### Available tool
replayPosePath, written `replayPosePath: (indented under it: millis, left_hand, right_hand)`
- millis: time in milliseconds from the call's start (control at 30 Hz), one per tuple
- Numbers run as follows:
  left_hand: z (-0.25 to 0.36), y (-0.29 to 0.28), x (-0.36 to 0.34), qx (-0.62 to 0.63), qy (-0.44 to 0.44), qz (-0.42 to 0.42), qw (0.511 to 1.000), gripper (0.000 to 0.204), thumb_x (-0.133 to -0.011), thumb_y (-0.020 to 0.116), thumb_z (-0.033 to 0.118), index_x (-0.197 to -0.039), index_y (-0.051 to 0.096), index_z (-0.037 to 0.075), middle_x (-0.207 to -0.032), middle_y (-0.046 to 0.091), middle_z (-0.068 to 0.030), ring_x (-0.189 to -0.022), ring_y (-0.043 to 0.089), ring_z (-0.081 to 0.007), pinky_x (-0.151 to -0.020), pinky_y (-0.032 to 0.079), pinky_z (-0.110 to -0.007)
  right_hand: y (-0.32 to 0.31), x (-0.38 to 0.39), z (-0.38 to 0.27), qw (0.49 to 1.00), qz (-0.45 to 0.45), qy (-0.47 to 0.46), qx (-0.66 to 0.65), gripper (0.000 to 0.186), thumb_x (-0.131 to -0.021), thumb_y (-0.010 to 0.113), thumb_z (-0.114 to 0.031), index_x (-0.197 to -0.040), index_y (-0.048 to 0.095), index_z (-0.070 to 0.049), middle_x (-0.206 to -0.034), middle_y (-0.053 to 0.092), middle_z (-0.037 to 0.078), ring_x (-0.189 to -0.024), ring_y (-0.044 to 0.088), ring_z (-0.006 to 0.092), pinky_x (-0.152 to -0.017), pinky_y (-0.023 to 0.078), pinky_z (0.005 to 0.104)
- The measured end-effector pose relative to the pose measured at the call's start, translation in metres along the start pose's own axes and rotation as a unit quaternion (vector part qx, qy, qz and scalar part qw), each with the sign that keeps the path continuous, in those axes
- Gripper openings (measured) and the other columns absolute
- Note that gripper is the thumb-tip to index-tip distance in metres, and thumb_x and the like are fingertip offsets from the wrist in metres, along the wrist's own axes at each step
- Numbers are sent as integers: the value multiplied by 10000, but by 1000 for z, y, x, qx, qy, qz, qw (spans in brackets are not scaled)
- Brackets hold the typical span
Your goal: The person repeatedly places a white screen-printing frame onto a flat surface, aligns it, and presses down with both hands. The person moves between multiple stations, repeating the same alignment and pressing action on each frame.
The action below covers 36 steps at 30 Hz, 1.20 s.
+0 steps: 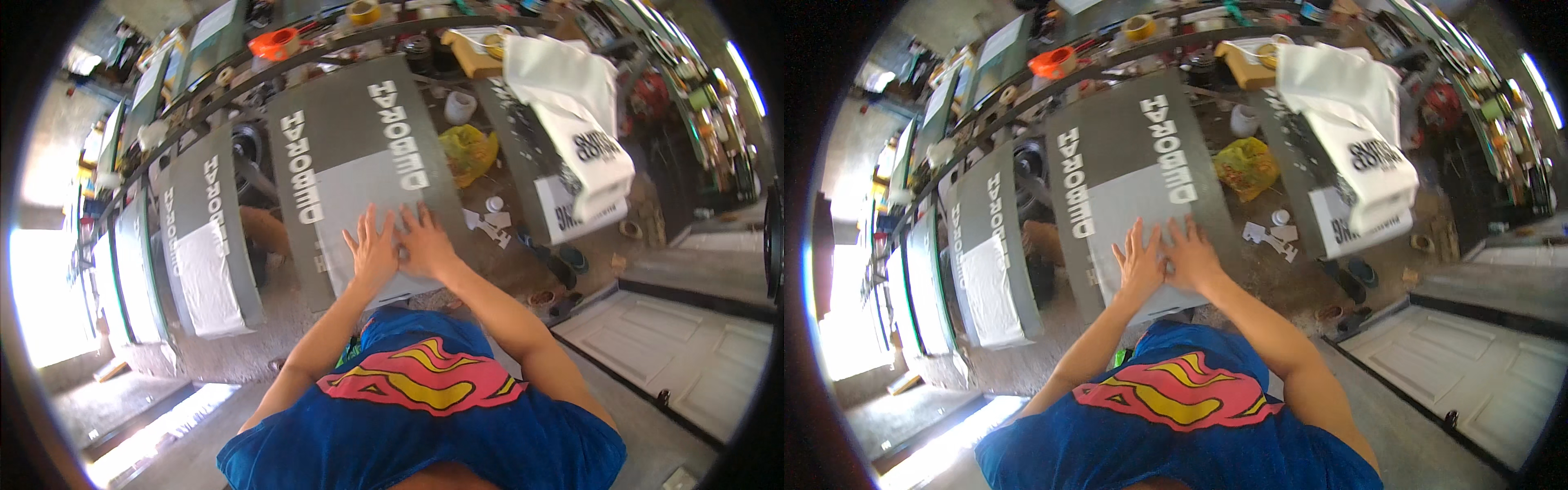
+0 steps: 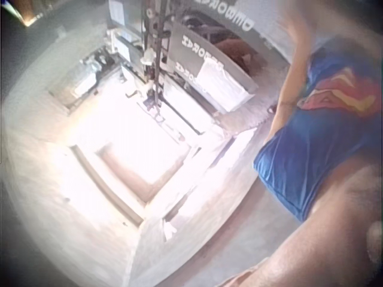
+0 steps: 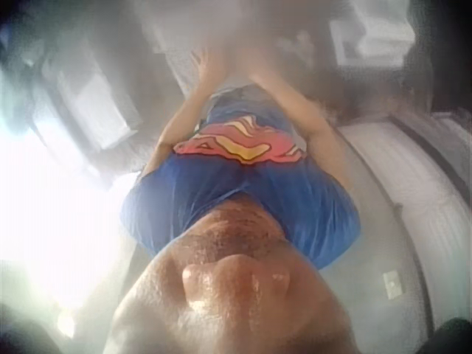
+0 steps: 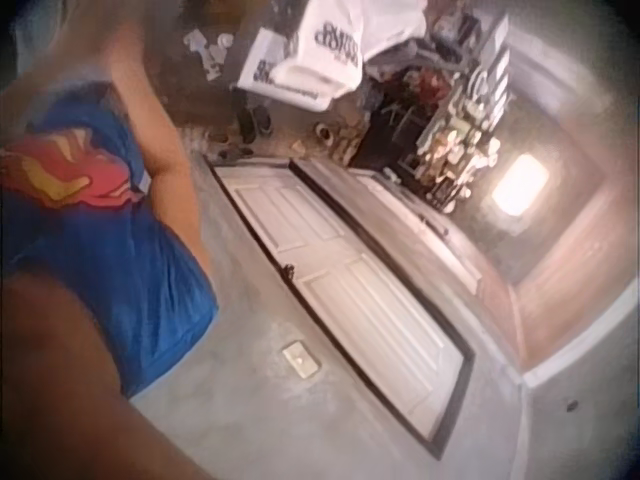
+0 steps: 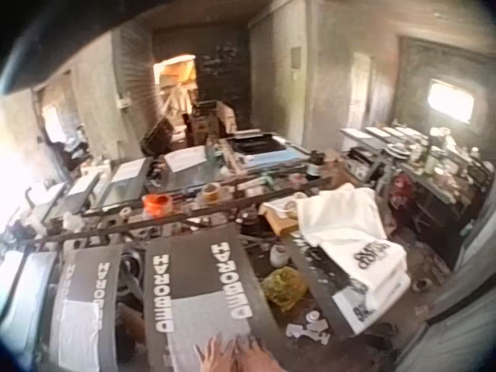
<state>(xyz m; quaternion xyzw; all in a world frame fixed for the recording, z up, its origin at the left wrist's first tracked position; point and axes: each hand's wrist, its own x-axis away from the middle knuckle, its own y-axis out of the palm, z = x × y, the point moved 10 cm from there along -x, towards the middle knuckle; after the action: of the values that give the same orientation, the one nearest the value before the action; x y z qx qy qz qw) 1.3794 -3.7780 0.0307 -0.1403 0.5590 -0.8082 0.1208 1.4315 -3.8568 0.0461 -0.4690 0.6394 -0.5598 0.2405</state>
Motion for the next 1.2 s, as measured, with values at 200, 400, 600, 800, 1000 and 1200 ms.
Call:
replayPosePath:
  millis: [200,400,600,800,1000,1200]
  left_hand:
    - [145,-12,25,96,101,65,988,742,-801,775,153,-1490,500,115,-1601,312,-178,-1483,314,-433,-1153,211,-765]
    - [298,-22,16,132,197,108,966,621,-841,787,172,-1412,566,72,-1575,370,-134,-1465,357,-388,-1174,240,-702]
    - [433,13,19,206,315,61,924,567,-857,760,104,-1385,567,33,-1520,412,-192,-1400,412,-439,-1166,346,-572]
    - [553,35,-12,225,385,32,895,504,-872,732,55,-1349,574,9,-1435,502,-204,-1271,520,-440,-1057,462,-515]
    - [657,67,-83,270,389,29,880,413,-874,724,41,-1270,611,3,-1268,619,-196,-1184,580,-420,-1020,479,-486]
    - [751,87,-147,274,410,23,870,369,-881,731,73,-1232,634,12,-1189,661,-200,-1146,612,-408,-1007,487,-479]
  right_hand:
    - [-49,136,71,980,184,61,-49,629,-774,805,-295,-1360,623,-159,-1455,479,178,-1350,464,429,-1146,357,649]
    - [-122,290,192,929,300,215,-31,730,-792,810,-296,-1455,535,-159,-1455,493,191,-1362,454,441,-1124,373,626]
    - [-127,422,292,862,353,359,-57,759,-812,814,-286,-1485,506,-118,-1491,485,198,-1368,457,441,-1141,371,563]
    - [-136,485,386,833,371,405,-67,746,-842,790,-280,-1504,493,-108,-1507,473,210,-1377,451,437,-1139,381,556]
    - [-154,513,499,829,374,409,-79,721,-857,776,-264,-1496,491,-93,-1504,475,213,-1370,462,431,-1134,396,542]
    - [-196,522,610,841,375,378,-96,686,-868,761,-238,-1478,495,-74,-1451,510,226,-1335,491,440,-1111,418,544]
